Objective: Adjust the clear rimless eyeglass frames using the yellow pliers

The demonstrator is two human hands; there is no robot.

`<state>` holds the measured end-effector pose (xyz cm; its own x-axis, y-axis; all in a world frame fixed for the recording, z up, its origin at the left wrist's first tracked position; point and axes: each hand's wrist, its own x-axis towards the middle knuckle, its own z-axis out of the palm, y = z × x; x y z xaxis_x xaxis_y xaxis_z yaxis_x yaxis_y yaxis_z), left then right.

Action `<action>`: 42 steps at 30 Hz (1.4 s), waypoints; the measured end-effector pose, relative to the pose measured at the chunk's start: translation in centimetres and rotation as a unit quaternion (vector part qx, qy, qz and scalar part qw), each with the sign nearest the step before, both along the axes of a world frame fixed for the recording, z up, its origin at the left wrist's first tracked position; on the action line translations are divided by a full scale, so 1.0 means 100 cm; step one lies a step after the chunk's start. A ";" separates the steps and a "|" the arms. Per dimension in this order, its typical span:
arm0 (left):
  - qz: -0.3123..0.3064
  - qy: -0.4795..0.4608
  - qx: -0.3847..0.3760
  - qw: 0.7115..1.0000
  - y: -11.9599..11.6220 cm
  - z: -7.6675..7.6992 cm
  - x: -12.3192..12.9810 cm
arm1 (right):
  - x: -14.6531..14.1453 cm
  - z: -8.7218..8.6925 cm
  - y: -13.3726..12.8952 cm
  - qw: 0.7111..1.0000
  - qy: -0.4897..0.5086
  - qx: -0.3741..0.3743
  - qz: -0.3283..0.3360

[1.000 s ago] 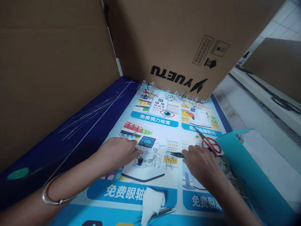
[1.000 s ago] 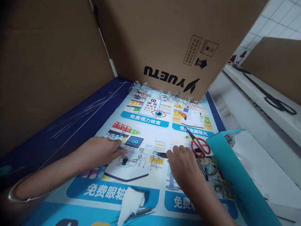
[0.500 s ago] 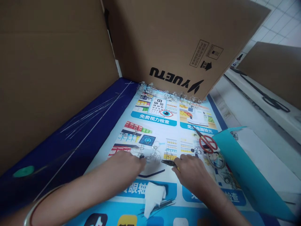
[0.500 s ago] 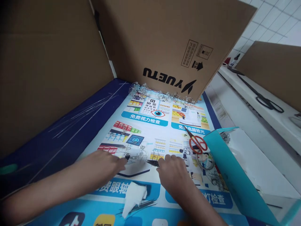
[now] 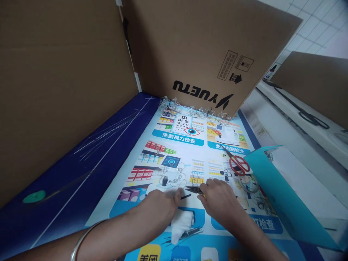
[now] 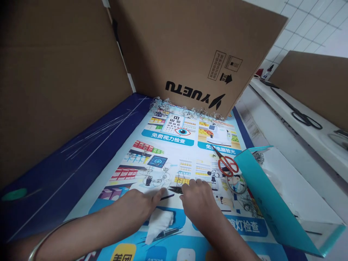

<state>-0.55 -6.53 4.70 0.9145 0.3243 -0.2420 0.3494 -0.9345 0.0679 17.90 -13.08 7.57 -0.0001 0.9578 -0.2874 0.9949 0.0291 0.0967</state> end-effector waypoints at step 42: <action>-0.028 -0.053 -0.051 0.997 0.012 0.008 -0.001 | -0.031 0.038 0.059 0.977 -0.075 -0.170 0.100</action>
<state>-0.61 -5.34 5.51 0.9525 0.2509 -0.1728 0.2831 -0.9386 0.1972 14.78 -7.18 11.39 -0.1107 0.7916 -0.6009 0.9414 0.2774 0.1919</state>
